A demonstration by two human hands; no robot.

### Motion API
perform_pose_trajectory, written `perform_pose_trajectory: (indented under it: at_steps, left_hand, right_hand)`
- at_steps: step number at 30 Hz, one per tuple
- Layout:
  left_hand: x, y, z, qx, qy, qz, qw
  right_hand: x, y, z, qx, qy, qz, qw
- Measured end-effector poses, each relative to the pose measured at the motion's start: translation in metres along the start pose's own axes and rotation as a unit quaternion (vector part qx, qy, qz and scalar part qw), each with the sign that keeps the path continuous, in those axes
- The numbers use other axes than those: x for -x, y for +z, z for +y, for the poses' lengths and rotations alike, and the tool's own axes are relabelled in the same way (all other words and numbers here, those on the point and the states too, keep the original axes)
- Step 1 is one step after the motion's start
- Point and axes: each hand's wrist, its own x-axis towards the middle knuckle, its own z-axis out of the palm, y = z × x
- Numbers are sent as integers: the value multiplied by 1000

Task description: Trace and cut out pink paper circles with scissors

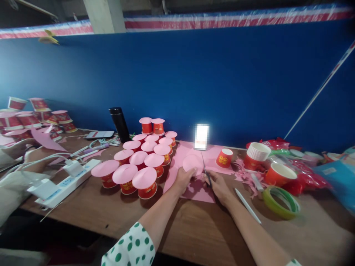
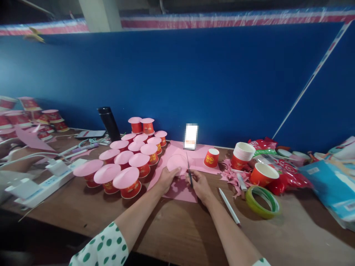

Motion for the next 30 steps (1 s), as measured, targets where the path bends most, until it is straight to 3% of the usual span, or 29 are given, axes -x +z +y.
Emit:
perform_pose_trajectory:
  at_steps: [30]
  left_hand:
    - [-3, -3, 0, 3, 2, 10, 1000]
  right_hand:
    - [2, 0, -3, 7, -2, 7, 1000]
